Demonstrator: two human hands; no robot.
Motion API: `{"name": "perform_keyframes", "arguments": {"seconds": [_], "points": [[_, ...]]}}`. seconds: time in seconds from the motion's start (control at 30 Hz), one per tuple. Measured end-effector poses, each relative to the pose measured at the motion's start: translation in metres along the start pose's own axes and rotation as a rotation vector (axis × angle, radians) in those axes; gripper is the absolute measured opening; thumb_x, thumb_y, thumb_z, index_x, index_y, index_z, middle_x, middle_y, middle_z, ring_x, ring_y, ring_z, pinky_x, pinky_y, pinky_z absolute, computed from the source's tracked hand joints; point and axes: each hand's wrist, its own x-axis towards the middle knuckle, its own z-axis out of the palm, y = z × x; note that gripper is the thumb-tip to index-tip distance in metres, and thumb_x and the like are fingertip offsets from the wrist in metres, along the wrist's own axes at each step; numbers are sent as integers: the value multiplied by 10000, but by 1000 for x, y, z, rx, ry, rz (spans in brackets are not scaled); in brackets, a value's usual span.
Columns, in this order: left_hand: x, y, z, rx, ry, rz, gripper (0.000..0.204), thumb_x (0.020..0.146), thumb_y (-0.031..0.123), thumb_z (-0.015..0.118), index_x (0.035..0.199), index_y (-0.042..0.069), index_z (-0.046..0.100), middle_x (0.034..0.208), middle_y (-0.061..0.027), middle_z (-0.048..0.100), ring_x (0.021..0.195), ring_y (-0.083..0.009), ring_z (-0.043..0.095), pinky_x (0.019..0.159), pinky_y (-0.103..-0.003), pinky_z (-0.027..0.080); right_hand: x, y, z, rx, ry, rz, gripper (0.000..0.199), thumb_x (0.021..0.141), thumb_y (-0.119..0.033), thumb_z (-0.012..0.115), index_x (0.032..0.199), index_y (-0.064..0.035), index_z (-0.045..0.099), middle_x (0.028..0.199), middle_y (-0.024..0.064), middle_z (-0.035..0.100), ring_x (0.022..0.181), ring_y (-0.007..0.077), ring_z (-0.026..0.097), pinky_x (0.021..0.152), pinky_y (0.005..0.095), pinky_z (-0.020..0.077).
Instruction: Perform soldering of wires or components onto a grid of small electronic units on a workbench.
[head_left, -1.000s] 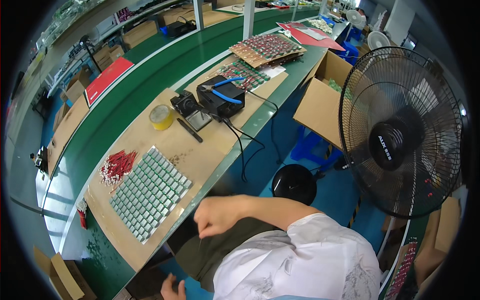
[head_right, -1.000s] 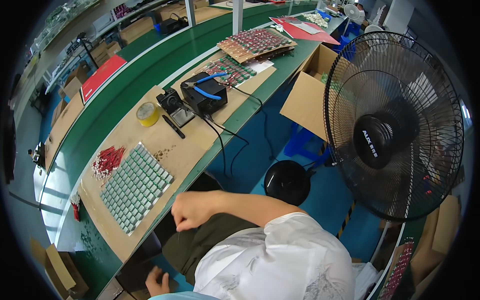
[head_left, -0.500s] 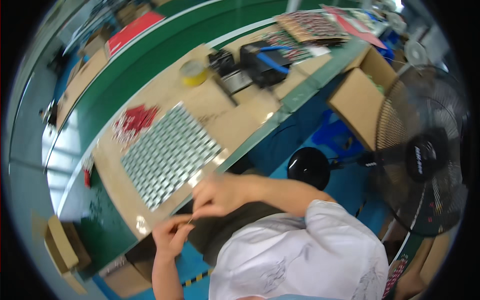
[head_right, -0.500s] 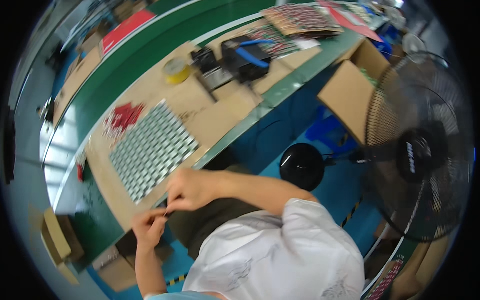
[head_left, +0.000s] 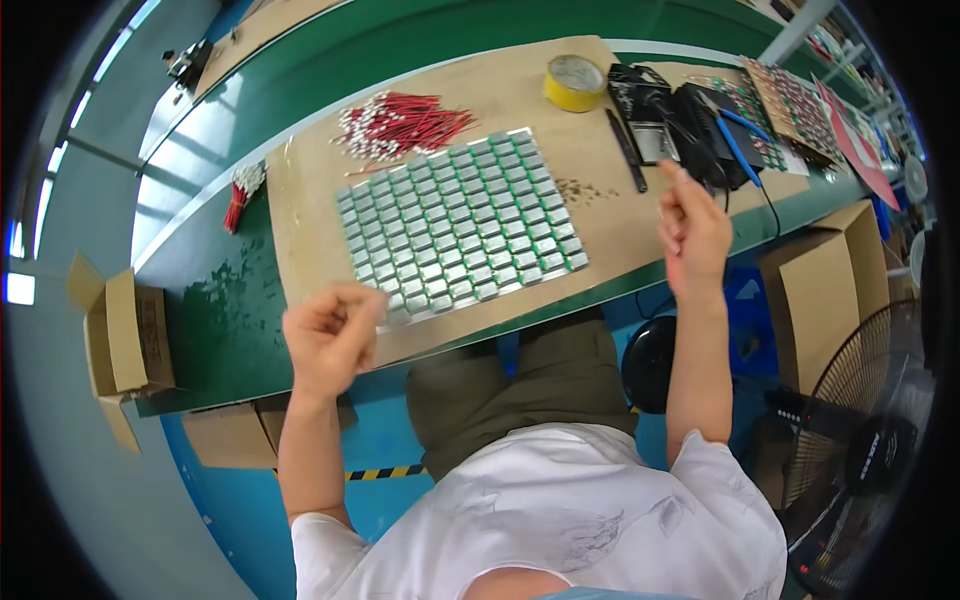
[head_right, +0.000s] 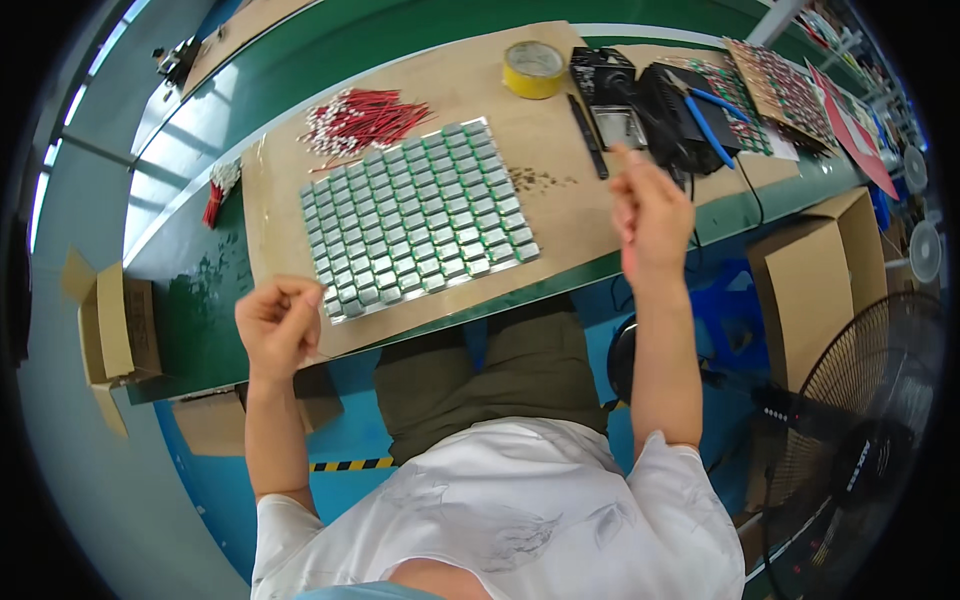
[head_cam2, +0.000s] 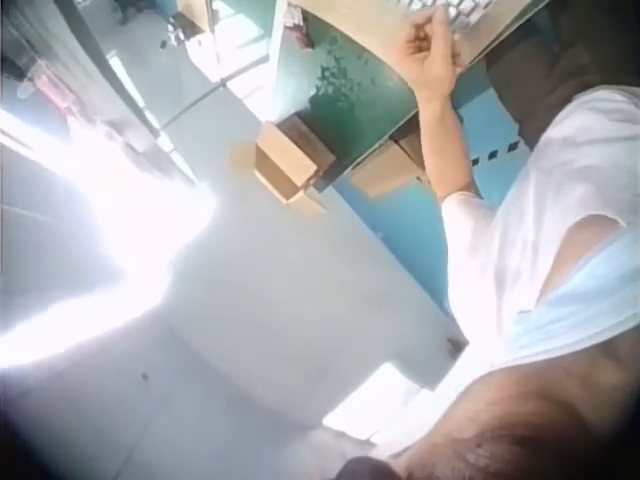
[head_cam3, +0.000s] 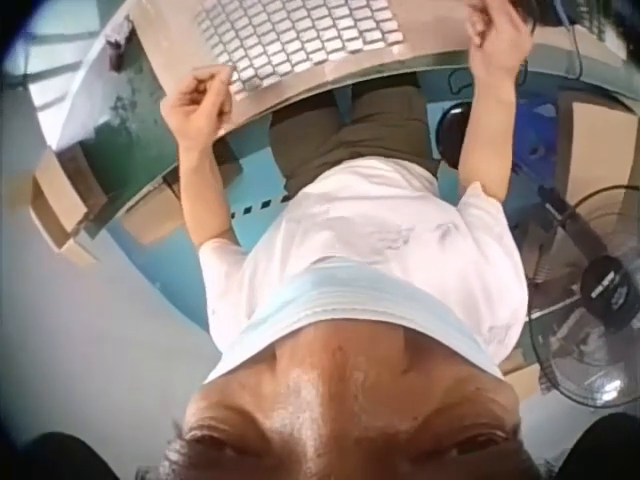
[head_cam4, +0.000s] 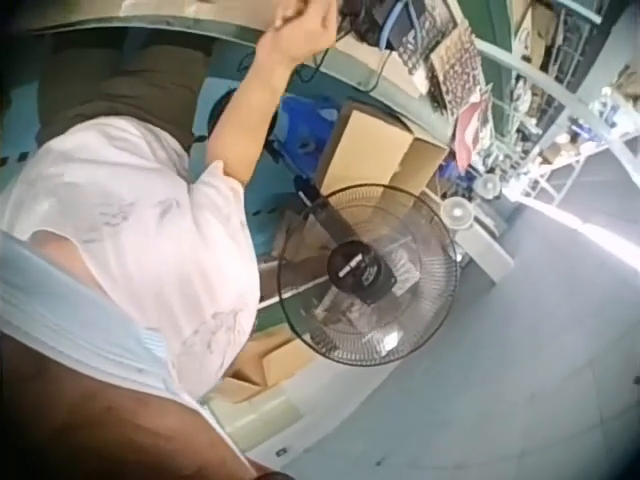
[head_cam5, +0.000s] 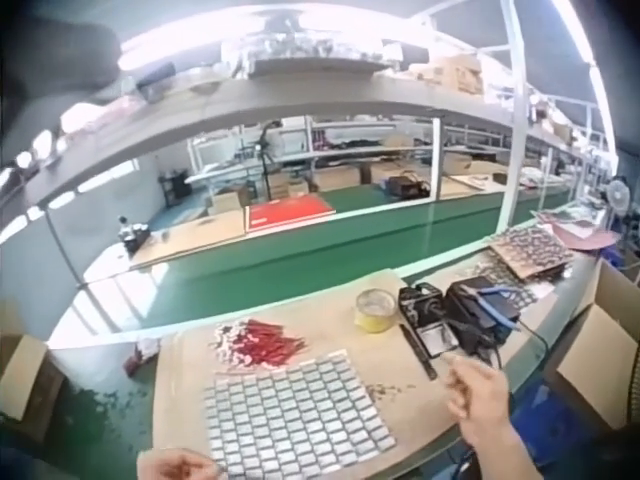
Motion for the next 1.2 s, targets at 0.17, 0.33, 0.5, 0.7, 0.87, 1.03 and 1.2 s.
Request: {"name": "perform_keyframes", "arguments": {"seconds": [0.17, 0.33, 0.5, 0.7, 0.87, 1.03, 1.2], "points": [[47, 4, -24, -102, 188, 111, 140, 991, 63, 757, 989, -77, 754, 579, 22, 545, 427, -44, 426, 404, -242, 267, 49, 3, -9, 120, 174, -55, 342, 1039, -187, 726, 1301, 24, 664, 1100, 156, 760, 698, 88, 576, 525, 222, 429], [90, 10, -32, -104, 294, 47, 225, 984, 117, 780, 1050, -97, 767, 568, 36, 499, 428, -44, 391, 415, -246, 222, 87, 19, -5, 149, 243, -147, 340, 1043, -187, 742, 1298, 26, 673, 1152, 160, 765, 737, 96, 613, 578, 225, 465], [124, 5, -30, 15, 345, -36, 244, 970, 160, 807, 1065, -64, 794, 586, 62, 480, 456, -34, 374, 434, -236, 216, 96, 22, 5, -141, 316, -325, 362, 1066, -301, 721, 1165, 46, 753, 1067, 130, 774, 634, 93, 601, 555, 267, 484], [158, -15, -50, 292, 264, -1, 243, 981, 196, 790, 1028, -43, 783, 703, 31, 620, 597, -53, 500, 541, -245, 371, 81, 26, 8, -532, 392, -525, 461, 1145, -349, 552, 1335, 57, 658, 1088, 188, 771, 537, 101, 581, 455, 258, 516], [190, -39, -40, 429, 17, 64, 223, 1024, 194, 730, 986, -26, 714, 771, -24, 694, 711, -87, 636, 645, -241, 485, 89, 32, 8, -362, 384, -488, 388, 1116, -308, 614, 1337, 11, 621, 1091, 228, 780, 509, 137, 622, 433, 274, 529], [211, -42, -23, 611, -104, 96, 243, 1010, 216, 687, 990, -23, 724, 835, -135, 780, 771, -216, 746, 729, -368, 559, 95, 30, 11, -399, 381, -381, 377, 1030, -242, 755, 1275, 41, 707, 1065, 184, 797, 526, 105, 607, 415, 260, 497], [227, -42, -10, 782, -106, 112, 249, 998, 219, 666, 986, -19, 737, 884, -160, 795, 818, -306, 765, 773, -419, 573, 99, 32, 12, -453, 425, -411, 373, 1068, -322, 697, 1170, 35, 739, 1048, 162, 805, 509, 107, 617, 402, 280, 505]]}}
